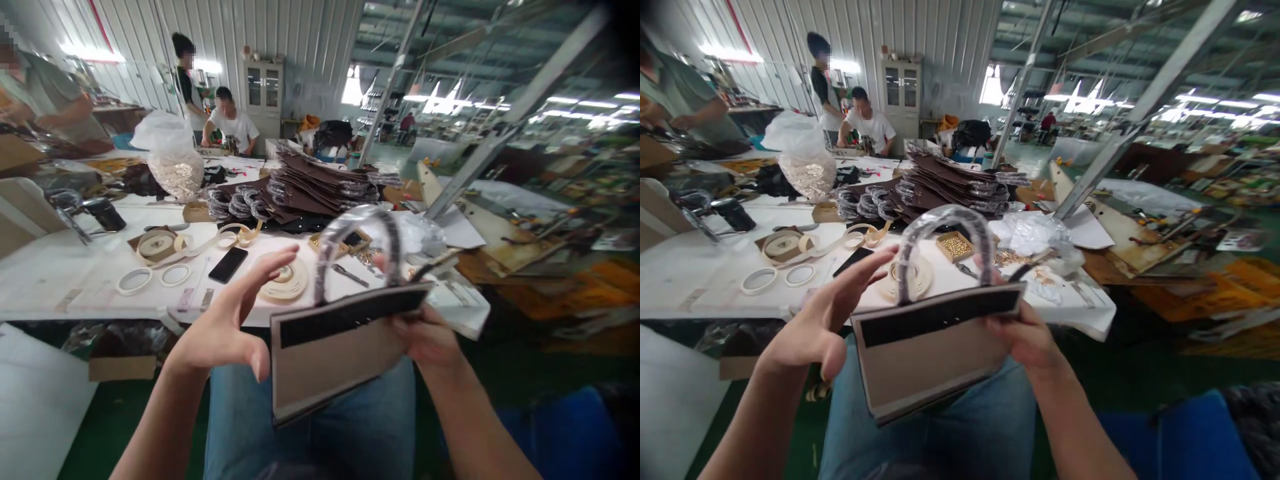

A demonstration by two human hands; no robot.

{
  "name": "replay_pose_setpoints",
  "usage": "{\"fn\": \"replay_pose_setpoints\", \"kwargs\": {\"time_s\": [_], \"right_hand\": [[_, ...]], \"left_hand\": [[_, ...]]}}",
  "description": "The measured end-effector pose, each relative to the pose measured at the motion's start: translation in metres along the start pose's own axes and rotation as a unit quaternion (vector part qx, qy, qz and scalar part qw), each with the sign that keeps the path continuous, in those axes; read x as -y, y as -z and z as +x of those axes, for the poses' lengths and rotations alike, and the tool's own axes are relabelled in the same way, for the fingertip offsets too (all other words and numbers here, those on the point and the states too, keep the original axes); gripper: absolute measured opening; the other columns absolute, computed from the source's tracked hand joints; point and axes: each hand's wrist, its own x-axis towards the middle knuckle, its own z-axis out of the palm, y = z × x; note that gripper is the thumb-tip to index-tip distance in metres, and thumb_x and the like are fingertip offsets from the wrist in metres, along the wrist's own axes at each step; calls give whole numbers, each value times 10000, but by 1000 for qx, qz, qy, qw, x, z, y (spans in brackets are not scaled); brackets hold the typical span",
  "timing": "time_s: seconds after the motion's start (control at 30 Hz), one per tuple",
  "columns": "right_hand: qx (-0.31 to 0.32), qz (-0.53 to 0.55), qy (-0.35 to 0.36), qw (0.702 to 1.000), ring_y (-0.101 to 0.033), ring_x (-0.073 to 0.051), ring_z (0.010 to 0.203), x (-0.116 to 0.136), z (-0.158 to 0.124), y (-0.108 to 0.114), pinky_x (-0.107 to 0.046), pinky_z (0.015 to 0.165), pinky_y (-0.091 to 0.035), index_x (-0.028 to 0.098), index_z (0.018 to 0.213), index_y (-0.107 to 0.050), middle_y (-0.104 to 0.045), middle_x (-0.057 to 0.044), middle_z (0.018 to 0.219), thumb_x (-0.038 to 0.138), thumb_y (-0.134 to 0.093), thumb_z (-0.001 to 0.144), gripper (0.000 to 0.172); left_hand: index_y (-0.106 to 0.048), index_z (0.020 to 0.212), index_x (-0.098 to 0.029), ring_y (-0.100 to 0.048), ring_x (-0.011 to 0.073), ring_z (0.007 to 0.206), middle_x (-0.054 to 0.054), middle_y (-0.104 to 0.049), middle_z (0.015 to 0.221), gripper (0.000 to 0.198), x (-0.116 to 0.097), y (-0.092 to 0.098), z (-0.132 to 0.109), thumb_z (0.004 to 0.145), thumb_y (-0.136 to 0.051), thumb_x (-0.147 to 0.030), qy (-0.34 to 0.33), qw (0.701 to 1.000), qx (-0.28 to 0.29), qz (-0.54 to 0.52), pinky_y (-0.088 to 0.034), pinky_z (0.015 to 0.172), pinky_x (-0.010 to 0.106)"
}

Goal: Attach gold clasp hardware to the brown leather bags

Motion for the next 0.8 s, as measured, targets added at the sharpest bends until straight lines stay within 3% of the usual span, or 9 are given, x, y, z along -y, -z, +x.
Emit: {"fn": "replay_pose_setpoints", "kwargs": {"time_s": [0.07,0.13,0.23,0.3,0.37,0.43,0.53,0.67,0.8], "right_hand": [[44,151,-105,982,-799,-441,1312,-17,29,-27,-607,1044,-680,336,1667,-658,-794,-130,1494,513,-842,947,764],[70,267,-190,942,-822,-428,1242,-32,48,-53,-577,1045,-678,289,1648,-663,-841,-122,1390,435,-934,833,871],[90,321,-230,914,-838,-389,1178,-48,59,-71,-536,1037,-679,275,1640,-651,-853,-112,1354,409,-957,793,911],[104,329,-240,907,-839,-380,1169,-55,61,-72,-528,1036,-678,282,1618,-664,-850,-108,1363,395,-974,770,910],[109,333,-246,904,-843,-374,1157,-62,64,-69,-522,1039,-675,287,1583,-685,-852,-101,1359,382,-990,754,889],[109,333,-253,902,-847,-367,1142,-69,67,-68,-510,1033,-674,282,1541,-705,-856,-100,1344,384,-995,774,827],[98,311,-268,906,-850,-360,1099,-86,76,-72,-482,967,-684,250,1437,-745,-864,-117,1296,476,-969,858,660],[43,240,-279,929,-837,-332,941,-114,108,-89,-451,864,-675,202,1196,-786,-875,-125,1143,616,-982,835,583],[6,134,-219,966,-804,-311,962,-144,158,-114,-431,882,-651,180,1117,-810,-869,-120,1117,559,-952,811,507]], "left_hand": [[-687,1626,-285,-678,471,1482,195,-766,1477,1180,10,2,-1,665,-938,-923,52,993,88,-56,-602,1214,604],[-718,1589,-260,-737,452,1401,184,-808,1398,1082,22,0,-4,725,-948,-870,102,985,103,-98,-618,1196,581],[-790,1476,-222,-783,425,1314,179,-840,1323,951,49,-2,-10,724,-1009,-762,146,986,40,-76,-659,1134,540],[-831,1386,-218,-808,399,1249,171,-856,1275,837,69,-3,-12,706,-1051,-655,162,987,-15,-14,-686,1071,499],[-850,1315,-218,-830,367,1169,152,-869,1226,677,88,-6,-11,787,-1002,-614,171,984,-39,27,-701,987,451],[-861,1228,-213,-843,340,1071,132,-880,1160,512,106,-11,-5,891,-914,-595,179,980,-53,65,-691,904,407],[-856,1058,-215,-835,330,948,125,-881,1038,415,130,-19,7,911,-878,-603,210,957,-111,165,-648,794,379],[-839,1104,-239,-837,377,1011,159,-879,1064,482,159,-17,30,938,-806,-691,251,905,-161,302,-619,821,421],[-808,1161,-232,-828,443,1098,215,-868,1123,624,191,2,63,909,-769,-801,329,847,-158,386,-602,863,470]]}}
